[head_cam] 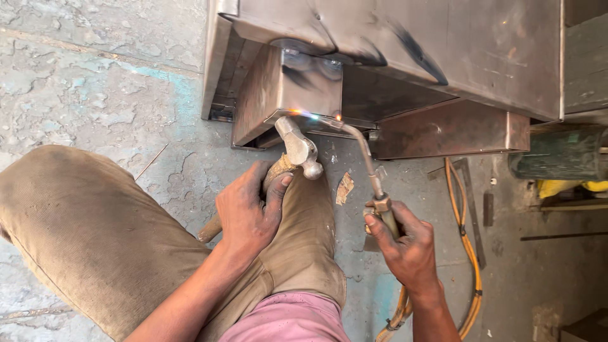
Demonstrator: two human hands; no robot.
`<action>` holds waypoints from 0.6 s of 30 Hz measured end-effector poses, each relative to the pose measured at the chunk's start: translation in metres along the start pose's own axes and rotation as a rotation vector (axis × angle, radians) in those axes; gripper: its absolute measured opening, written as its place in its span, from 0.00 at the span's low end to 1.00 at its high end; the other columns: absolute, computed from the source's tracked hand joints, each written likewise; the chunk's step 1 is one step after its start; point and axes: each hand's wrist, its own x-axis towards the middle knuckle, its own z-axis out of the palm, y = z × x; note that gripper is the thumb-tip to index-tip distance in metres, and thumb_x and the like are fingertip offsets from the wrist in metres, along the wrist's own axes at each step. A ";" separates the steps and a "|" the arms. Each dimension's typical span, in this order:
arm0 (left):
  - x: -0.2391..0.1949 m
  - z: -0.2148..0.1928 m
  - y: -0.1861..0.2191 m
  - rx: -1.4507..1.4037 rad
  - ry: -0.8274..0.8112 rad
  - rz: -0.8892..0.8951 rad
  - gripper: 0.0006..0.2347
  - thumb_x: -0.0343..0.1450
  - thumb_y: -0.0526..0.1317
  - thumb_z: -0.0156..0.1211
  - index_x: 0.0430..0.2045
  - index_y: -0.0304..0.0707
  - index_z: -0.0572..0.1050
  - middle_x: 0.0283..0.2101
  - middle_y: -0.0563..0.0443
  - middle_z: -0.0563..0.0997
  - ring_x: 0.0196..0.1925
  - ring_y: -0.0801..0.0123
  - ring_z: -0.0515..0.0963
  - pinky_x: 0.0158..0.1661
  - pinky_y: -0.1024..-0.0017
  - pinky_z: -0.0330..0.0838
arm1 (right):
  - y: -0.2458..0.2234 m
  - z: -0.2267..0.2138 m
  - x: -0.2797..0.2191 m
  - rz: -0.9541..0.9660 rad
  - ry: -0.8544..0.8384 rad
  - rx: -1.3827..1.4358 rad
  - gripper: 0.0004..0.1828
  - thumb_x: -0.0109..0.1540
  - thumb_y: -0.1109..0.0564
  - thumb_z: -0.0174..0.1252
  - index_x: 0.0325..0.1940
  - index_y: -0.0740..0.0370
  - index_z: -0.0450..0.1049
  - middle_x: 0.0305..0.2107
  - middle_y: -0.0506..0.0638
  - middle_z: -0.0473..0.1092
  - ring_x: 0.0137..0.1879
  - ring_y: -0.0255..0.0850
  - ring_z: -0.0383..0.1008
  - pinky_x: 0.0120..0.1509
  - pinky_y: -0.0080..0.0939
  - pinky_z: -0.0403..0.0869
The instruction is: The person performs gas welding on a metal structure, using a torch and a filler rod to join metal plates, while occasionally using a hammer to position the metal components.
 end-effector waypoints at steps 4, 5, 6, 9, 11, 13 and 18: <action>0.000 -0.003 -0.003 -0.037 0.021 0.018 0.11 0.74 0.48 0.61 0.39 0.39 0.78 0.25 0.40 0.77 0.25 0.46 0.77 0.28 0.57 0.68 | -0.017 0.007 0.001 -0.038 -0.016 -0.007 0.13 0.62 0.57 0.65 0.48 0.66 0.78 0.24 0.46 0.77 0.32 0.28 0.77 0.35 0.31 0.73; 0.001 -0.003 -0.003 -0.042 0.020 0.020 0.11 0.74 0.48 0.61 0.38 0.39 0.78 0.25 0.40 0.77 0.25 0.46 0.77 0.28 0.57 0.68 | -0.020 0.006 0.002 -0.013 -0.016 -0.030 0.13 0.62 0.57 0.65 0.48 0.65 0.78 0.23 0.47 0.76 0.30 0.29 0.76 0.34 0.32 0.72; 0.001 -0.004 -0.003 -0.046 0.018 0.019 0.11 0.74 0.48 0.61 0.38 0.39 0.78 0.24 0.40 0.77 0.25 0.46 0.77 0.28 0.57 0.68 | -0.023 0.006 0.004 0.014 -0.016 -0.052 0.13 0.62 0.57 0.66 0.48 0.65 0.79 0.21 0.47 0.76 0.29 0.29 0.74 0.33 0.32 0.71; 0.001 -0.004 -0.001 -0.055 0.002 -0.004 0.13 0.73 0.50 0.61 0.38 0.40 0.78 0.24 0.42 0.78 0.24 0.47 0.78 0.27 0.56 0.68 | -0.032 0.008 0.005 0.017 -0.018 -0.092 0.13 0.61 0.57 0.66 0.47 0.65 0.79 0.21 0.47 0.76 0.28 0.29 0.74 0.31 0.32 0.71; 0.002 -0.003 0.000 -0.068 0.023 0.015 0.13 0.73 0.50 0.61 0.38 0.40 0.78 0.24 0.42 0.78 0.25 0.47 0.78 0.27 0.56 0.67 | -0.036 0.010 0.007 0.030 -0.017 -0.133 0.13 0.61 0.56 0.67 0.47 0.65 0.80 0.20 0.47 0.75 0.27 0.29 0.73 0.30 0.33 0.70; 0.002 -0.002 0.002 -0.083 0.018 0.000 0.13 0.73 0.50 0.60 0.38 0.40 0.78 0.24 0.42 0.78 0.25 0.47 0.78 0.26 0.56 0.67 | -0.038 0.009 0.006 0.087 -0.016 -0.198 0.13 0.60 0.56 0.68 0.46 0.64 0.81 0.17 0.50 0.72 0.24 0.32 0.69 0.28 0.35 0.66; 0.001 -0.004 0.006 -0.106 -0.047 -0.110 0.13 0.73 0.51 0.60 0.35 0.40 0.77 0.21 0.41 0.76 0.22 0.46 0.76 0.25 0.55 0.66 | -0.041 0.009 0.005 -0.019 -0.014 -0.143 0.12 0.61 0.57 0.66 0.46 0.66 0.78 0.22 0.48 0.76 0.28 0.29 0.74 0.31 0.33 0.71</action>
